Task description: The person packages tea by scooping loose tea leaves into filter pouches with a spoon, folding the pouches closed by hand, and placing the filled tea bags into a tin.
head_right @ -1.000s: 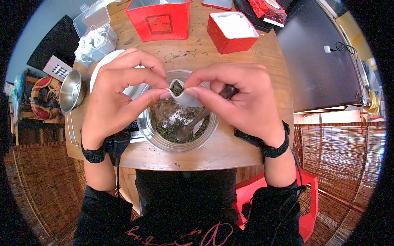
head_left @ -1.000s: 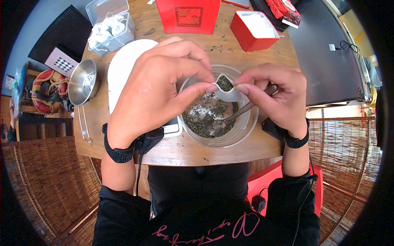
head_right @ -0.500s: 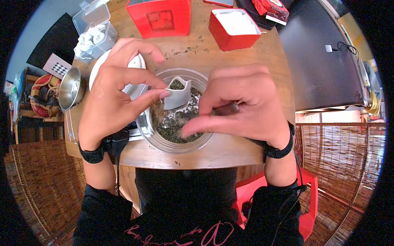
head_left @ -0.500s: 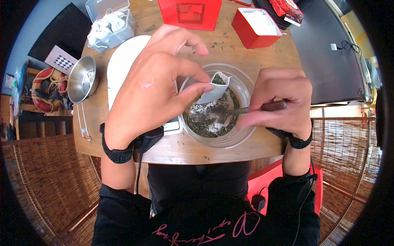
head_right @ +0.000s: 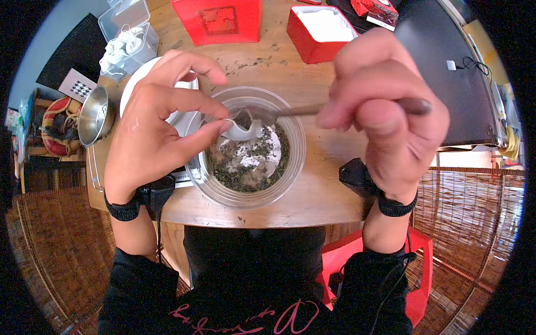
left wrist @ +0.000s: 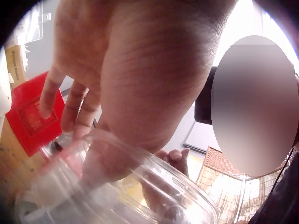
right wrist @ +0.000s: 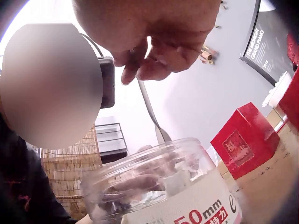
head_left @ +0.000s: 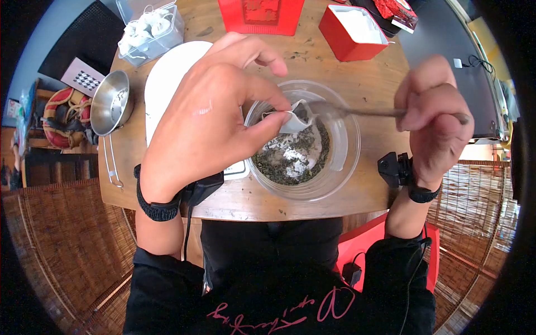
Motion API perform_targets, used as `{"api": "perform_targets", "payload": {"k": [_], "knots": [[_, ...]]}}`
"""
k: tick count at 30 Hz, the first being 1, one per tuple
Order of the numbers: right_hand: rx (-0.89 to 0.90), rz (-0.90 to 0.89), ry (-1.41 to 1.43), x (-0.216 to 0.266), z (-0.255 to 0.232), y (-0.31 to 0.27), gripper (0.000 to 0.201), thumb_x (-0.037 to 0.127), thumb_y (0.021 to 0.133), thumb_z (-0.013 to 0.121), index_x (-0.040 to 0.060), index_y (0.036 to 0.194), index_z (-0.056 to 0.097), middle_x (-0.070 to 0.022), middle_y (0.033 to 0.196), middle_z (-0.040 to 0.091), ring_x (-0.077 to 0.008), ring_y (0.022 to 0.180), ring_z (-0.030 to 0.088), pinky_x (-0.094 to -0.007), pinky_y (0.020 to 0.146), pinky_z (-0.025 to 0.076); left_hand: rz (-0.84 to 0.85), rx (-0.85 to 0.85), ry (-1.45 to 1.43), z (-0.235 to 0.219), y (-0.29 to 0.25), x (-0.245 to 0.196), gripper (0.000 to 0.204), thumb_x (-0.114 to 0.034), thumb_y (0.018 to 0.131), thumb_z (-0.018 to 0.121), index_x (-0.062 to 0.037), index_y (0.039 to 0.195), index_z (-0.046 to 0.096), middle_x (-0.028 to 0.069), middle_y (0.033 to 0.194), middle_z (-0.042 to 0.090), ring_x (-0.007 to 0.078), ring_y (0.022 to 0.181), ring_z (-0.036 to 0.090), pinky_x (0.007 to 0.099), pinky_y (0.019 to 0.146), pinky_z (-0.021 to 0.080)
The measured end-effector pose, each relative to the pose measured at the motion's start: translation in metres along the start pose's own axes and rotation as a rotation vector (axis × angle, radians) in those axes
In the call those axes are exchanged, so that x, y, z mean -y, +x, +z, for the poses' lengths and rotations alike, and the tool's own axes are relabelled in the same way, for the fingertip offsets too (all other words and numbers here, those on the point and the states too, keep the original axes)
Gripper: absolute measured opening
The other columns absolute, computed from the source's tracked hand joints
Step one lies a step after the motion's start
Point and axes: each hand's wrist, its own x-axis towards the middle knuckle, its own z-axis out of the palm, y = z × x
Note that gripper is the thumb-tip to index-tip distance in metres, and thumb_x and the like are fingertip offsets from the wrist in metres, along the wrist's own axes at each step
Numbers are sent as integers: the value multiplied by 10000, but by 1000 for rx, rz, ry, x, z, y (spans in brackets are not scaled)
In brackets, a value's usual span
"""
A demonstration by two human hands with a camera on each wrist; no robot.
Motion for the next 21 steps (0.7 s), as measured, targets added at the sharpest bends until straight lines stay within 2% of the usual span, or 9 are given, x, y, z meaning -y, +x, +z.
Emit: {"api": "perform_targets", "payload": {"k": [4,8,11,13,15,17,19,21], "knots": [[-42,-33,-19,4,2,0,488,464,1037,547,35,811,602,-86,842,482,-159,580,504,-248,488,402,17,-10,-5,1,2,0,145,-31,697,808,-51,839,788,74,1111,671,264,1007,597,365,874,479],[-28,-55,-60,4,6,-1,499,458,1037,552,21,802,608,-102,833,496,-165,584,519,-263,488,414,22,-3,-5,0,1,0,144,-30,700,805,-55,841,789,69,1104,676,259,985,598,359,862,478],[72,-142,-67,-2,9,0,520,459,1033,560,6,785,626,-130,819,525,-172,571,525,-274,490,429,1,9,-22,1,3,-2,142,-29,704,803,-61,841,791,64,1091,680,251,970,600,351,846,478],[76,-78,-73,2,8,0,520,461,1032,562,7,787,624,-126,815,524,-171,563,517,-273,484,426,15,-1,-12,0,1,0,142,-25,704,803,-65,840,792,58,1076,685,243,943,599,346,830,477],[-6,-24,-50,5,7,-2,518,457,1032,565,3,789,627,-128,807,528,-172,564,516,-271,478,420,-8,7,-17,-1,1,-1,144,-25,702,805,-64,840,792,58,1074,686,241,936,600,345,825,477],[-12,-37,-29,3,7,0,516,458,1035,560,12,782,617,-117,801,521,-170,565,514,-264,471,417,-26,18,-28,-3,2,-1,146,-25,699,807,-64,839,792,57,1071,688,239,929,601,344,820,477],[66,-122,-98,-1,13,0,520,468,1035,556,25,767,602,-102,805,508,-168,567,515,-259,467,414,-2,14,-9,-1,1,-1,155,-21,695,810,-62,843,793,57,1069,689,236,916,603,344,806,476],[63,-82,-85,4,12,-2,516,470,1033,560,31,765,604,-100,795,512,-169,571,518,-257,472,419,-5,15,-13,0,0,-1,158,-20,693,812,-61,844,794,57,1065,689,237,916,605,344,805,476]]}}
